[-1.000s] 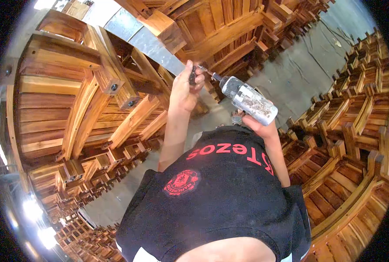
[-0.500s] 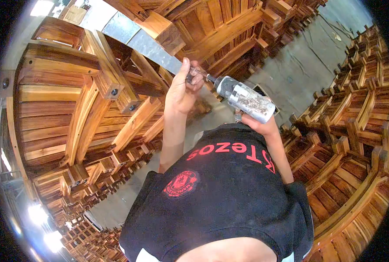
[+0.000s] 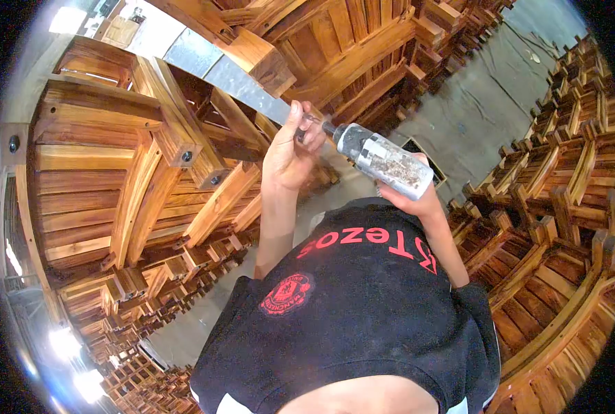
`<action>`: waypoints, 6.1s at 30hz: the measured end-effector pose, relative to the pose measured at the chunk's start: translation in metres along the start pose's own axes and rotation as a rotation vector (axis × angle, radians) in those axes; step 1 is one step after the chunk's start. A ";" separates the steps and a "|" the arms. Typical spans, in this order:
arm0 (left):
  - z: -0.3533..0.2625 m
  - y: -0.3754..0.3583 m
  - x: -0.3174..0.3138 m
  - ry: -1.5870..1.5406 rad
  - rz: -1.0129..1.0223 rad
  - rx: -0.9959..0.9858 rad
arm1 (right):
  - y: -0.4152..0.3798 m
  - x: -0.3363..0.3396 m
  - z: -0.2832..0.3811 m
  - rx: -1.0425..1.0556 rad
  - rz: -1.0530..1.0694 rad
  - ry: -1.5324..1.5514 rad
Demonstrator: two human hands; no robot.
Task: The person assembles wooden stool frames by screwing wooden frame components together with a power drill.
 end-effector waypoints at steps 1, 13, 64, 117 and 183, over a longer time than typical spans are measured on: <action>-0.001 -0.001 -0.004 0.062 -0.039 -0.048 | 0.004 0.000 0.004 0.005 -0.006 0.006; -0.032 -0.015 -0.034 0.521 -0.185 -0.467 | 0.072 -0.015 0.038 0.195 -0.005 0.094; -0.100 -0.014 -0.053 0.700 -0.457 -0.895 | 0.080 -0.016 0.051 0.164 -0.091 0.081; -0.006 -0.021 0.039 0.093 -0.288 -0.259 | 0.081 -0.014 0.047 0.186 -0.038 -0.039; 0.005 -0.005 0.049 0.168 -0.313 -0.065 | 0.006 -0.013 0.019 -0.035 -0.037 0.137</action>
Point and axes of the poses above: each hand's wrist, its own y-axis towards the middle knuckle, its own x-axis out of the back of the hand, z = x × y, the point moved 2 cm from there along y, towards the middle knuckle, and after that the axes turned 13 degrees about x, right-handed, at the moved point
